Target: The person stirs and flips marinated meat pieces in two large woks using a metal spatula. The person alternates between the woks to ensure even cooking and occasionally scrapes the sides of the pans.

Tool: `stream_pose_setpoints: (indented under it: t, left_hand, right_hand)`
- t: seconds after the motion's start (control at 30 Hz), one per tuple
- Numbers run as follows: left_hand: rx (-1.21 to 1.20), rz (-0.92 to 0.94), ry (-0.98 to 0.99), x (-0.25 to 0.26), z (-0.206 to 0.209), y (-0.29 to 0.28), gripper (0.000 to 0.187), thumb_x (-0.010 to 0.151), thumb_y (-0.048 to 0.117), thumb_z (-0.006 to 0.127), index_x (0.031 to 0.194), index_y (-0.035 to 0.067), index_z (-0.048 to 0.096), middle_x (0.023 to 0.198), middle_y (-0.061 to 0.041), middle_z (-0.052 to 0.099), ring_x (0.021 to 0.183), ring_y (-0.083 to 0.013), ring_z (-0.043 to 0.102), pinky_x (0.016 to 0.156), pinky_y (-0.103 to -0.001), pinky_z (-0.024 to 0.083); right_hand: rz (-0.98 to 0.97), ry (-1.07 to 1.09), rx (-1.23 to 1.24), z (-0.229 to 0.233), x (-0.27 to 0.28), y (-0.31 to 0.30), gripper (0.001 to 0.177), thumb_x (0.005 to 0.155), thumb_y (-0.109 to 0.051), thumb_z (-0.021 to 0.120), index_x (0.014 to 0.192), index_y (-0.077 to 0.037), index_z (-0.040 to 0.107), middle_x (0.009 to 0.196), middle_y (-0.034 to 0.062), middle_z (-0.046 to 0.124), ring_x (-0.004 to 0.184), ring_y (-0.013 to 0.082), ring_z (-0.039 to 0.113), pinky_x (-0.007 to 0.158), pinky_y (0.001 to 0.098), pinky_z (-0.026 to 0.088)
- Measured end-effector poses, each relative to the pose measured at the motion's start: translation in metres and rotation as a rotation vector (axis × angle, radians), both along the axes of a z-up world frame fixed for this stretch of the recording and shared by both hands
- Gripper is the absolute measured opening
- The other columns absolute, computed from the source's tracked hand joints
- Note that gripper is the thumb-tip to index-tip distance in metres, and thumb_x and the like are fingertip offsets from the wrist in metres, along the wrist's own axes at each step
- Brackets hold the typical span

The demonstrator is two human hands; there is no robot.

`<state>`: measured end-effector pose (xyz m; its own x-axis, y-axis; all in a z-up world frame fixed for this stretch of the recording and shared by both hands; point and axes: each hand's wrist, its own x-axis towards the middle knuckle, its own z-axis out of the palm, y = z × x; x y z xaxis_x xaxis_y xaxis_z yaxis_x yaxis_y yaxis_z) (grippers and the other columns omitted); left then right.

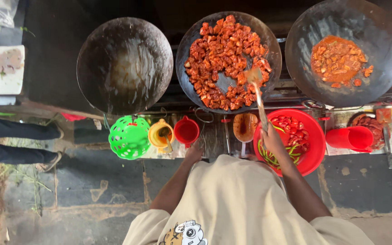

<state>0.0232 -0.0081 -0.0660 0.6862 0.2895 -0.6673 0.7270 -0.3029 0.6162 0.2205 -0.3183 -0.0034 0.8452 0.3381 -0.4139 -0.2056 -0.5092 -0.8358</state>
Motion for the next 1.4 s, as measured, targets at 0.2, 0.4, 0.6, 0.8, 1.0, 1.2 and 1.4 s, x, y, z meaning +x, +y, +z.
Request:
stream_pose_setpoints:
  t: [0.2, 0.4, 0.6, 0.8, 1.0, 1.2, 1.4]
  left_hand:
    - [-0.011, 0.056, 0.057, 0.001, -0.004, -0.008, 0.075, 0.086, 0.022, 0.059, 0.157, 0.027, 0.037, 0.076, -0.006, 0.071, 0.058, -0.0201, 0.069, 0.069, -0.039, 0.057]
    - [-0.027, 0.065, -0.026, 0.000, -0.004, -0.004, 0.070, 0.087, 0.022, 0.060, 0.155, 0.025, 0.042, 0.075, -0.005, 0.073, 0.060, -0.0164, 0.070, 0.066, -0.035, 0.056]
    - [-0.135, 0.198, -0.047, -0.013, -0.004, -0.001, 0.073, 0.086, 0.018, 0.056, 0.157, 0.026, 0.040, 0.074, -0.007, 0.069, 0.056, -0.0178, 0.067, 0.062, -0.036, 0.057]
    - [-0.092, 0.168, -0.076, -0.022, -0.007, -0.006, 0.074, 0.085, 0.019, 0.059, 0.156, 0.023, 0.040, 0.077, -0.008, 0.073, 0.059, -0.0179, 0.071, 0.070, -0.035, 0.060]
    - [-0.031, 0.124, -0.074, -0.018, -0.008, -0.003, 0.073, 0.086, 0.022, 0.058, 0.156, 0.023, 0.039, 0.082, -0.009, 0.076, 0.062, -0.0198, 0.074, 0.079, -0.035, 0.059]
    - [-0.097, 0.173, -0.074, -0.019, -0.010, 0.000, 0.072, 0.085, 0.020, 0.059, 0.155, 0.024, 0.042, 0.079, -0.008, 0.074, 0.059, -0.0180, 0.071, 0.073, -0.035, 0.059]
    - [-0.137, 0.207, -0.094, -0.022, -0.010, 0.001, 0.068, 0.086, 0.017, 0.057, 0.153, 0.024, 0.047, 0.076, -0.007, 0.071, 0.057, -0.0168, 0.069, 0.068, -0.035, 0.060]
  right_hand:
    - [0.180, -0.026, 0.128, 0.033, 0.030, 0.042, 0.057, 0.100, -0.006, 0.048, 0.155, -0.011, 0.036, 0.099, 0.0100, 0.060, 0.061, 0.0139, 0.059, 0.049, 0.0353, 0.054]
    - [0.274, -0.153, -0.034, 0.021, 0.050, 0.067, 0.058, 0.101, -0.005, 0.048, 0.157, -0.009, 0.035, 0.112, 0.0117, 0.062, 0.061, 0.0171, 0.062, 0.054, 0.0353, 0.056]
    - [0.293, -0.098, -0.059, 0.014, 0.059, 0.070, 0.059, 0.101, -0.005, 0.047, 0.158, -0.009, 0.034, 0.107, 0.0126, 0.064, 0.062, 0.0177, 0.062, 0.054, 0.0361, 0.056]
    - [0.316, -0.129, -0.077, 0.022, 0.066, 0.068, 0.057, 0.104, -0.006, 0.047, 0.159, -0.009, 0.034, 0.106, 0.0119, 0.065, 0.064, 0.0163, 0.063, 0.058, 0.0333, 0.056]
    - [0.408, -0.123, -0.138, 0.046, 0.062, 0.081, 0.060, 0.103, -0.007, 0.046, 0.161, -0.012, 0.032, 0.113, 0.0134, 0.065, 0.065, 0.0164, 0.063, 0.056, 0.0331, 0.057]
    - [0.477, 0.135, -0.451, 0.119, 0.095, 0.109, 0.067, 0.102, -0.006, 0.045, 0.162, -0.028, 0.026, 0.122, 0.0150, 0.063, 0.067, 0.0215, 0.068, 0.054, 0.0371, 0.061]
    - [0.697, -0.281, -0.694, 0.178, 0.164, 0.138, 0.042, 0.099, -0.009, 0.059, 0.138, -0.024, 0.061, 0.110, 0.0093, 0.073, 0.080, 0.0217, 0.072, 0.066, 0.0406, 0.059]
